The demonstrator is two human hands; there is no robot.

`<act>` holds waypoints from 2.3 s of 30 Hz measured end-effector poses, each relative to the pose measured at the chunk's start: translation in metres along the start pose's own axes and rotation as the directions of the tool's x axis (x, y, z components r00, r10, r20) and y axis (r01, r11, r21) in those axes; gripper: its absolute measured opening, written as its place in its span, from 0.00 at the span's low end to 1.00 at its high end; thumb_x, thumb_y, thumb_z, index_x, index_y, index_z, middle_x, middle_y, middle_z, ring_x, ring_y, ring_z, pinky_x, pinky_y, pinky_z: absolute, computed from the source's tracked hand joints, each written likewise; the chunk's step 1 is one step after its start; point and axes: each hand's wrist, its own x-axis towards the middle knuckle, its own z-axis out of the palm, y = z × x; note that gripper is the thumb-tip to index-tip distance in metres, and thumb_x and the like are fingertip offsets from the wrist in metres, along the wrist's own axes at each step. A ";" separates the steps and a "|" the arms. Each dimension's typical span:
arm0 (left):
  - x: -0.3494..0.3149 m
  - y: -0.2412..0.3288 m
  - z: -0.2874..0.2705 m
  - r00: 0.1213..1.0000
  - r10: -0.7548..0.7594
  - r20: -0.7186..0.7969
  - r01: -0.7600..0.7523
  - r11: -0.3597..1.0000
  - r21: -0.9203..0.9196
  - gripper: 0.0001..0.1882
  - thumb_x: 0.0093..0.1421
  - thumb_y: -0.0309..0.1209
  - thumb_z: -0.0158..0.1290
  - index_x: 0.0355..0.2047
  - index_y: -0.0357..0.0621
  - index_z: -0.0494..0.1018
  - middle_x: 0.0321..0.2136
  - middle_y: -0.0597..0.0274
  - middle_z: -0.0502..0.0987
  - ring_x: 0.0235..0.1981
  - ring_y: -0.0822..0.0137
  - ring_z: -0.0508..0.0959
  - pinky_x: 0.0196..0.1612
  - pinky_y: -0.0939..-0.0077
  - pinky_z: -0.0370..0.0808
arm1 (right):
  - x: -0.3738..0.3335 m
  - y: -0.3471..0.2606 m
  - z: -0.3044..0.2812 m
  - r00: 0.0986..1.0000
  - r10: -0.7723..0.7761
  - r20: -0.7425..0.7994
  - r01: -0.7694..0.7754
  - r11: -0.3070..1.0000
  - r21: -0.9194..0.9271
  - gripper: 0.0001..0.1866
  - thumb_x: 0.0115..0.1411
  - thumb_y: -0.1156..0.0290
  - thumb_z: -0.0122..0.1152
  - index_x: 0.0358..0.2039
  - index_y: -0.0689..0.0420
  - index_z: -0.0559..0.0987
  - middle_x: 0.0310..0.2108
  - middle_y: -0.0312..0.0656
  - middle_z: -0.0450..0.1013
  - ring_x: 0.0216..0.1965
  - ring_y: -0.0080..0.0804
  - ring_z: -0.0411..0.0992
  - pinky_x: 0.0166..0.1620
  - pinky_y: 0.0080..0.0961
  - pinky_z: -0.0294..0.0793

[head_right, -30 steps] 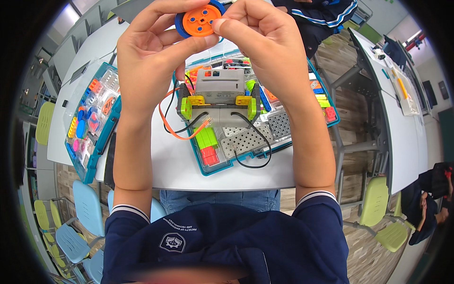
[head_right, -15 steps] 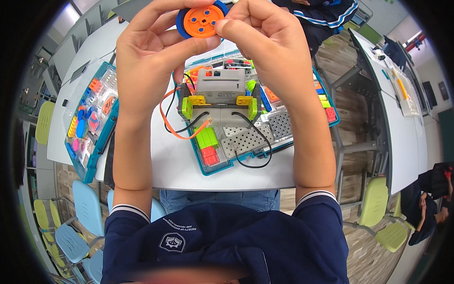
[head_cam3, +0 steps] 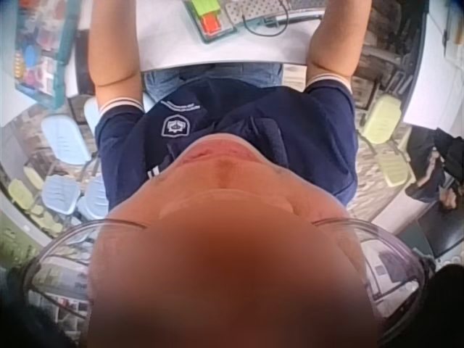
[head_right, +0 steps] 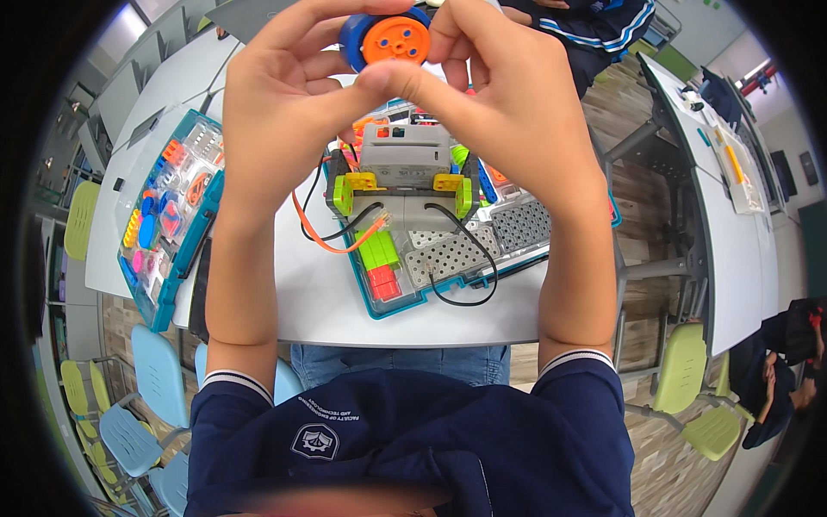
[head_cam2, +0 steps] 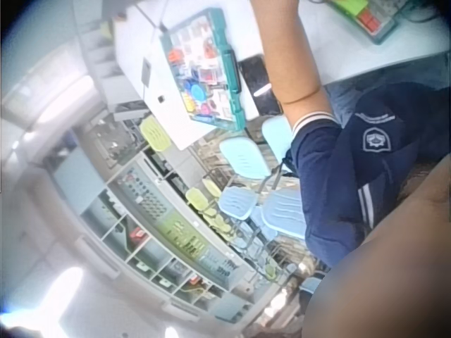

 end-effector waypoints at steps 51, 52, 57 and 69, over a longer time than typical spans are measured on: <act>-0.011 0.002 -0.001 0.914 0.306 0.269 -0.384 0.431 0.817 0.29 0.52 0.39 0.69 0.49 0.44 0.68 0.32 0.48 0.81 0.32 0.48 0.84 0.34 0.63 0.82 | -0.007 -0.003 0.019 0.999 -0.052 -0.008 0.052 0.987 0.150 0.26 0.76 0.52 0.39 0.31 0.61 0.71 0.19 0.49 0.66 0.21 0.44 0.64 0.29 0.38 0.66; -0.011 0.002 -0.001 0.914 0.306 0.268 -0.384 0.430 0.817 0.29 0.51 0.39 0.69 0.49 0.44 0.68 0.31 0.48 0.81 0.31 0.50 0.84 0.34 0.64 0.81 | -0.006 -0.003 0.019 0.999 -0.042 -0.011 0.043 0.984 0.175 0.26 0.76 0.52 0.38 0.31 0.61 0.71 0.19 0.49 0.66 0.22 0.44 0.64 0.29 0.37 0.66; -0.010 0.003 -0.001 0.911 0.311 0.271 -0.391 0.440 0.808 0.29 0.51 0.39 0.70 0.49 0.45 0.69 0.29 0.54 0.80 0.27 0.59 0.83 0.33 0.71 0.81 | -0.006 0.001 0.022 0.999 -0.045 -0.018 0.049 0.956 0.289 0.27 0.77 0.52 0.36 0.31 0.61 0.71 0.22 0.48 0.66 0.24 0.42 0.62 0.31 0.35 0.66; -0.007 0.001 0.000 0.983 -0.100 0.154 0.083 0.990 0.112 0.32 0.69 0.59 0.50 0.47 0.37 0.70 0.30 0.57 0.78 0.30 0.70 0.79 0.37 0.73 0.78 | -0.005 0.008 0.032 0.933 -0.281 -0.224 0.218 0.938 -0.270 0.20 0.73 0.54 0.49 0.31 0.58 0.69 0.24 0.48 0.72 0.23 0.52 0.71 0.27 0.42 0.71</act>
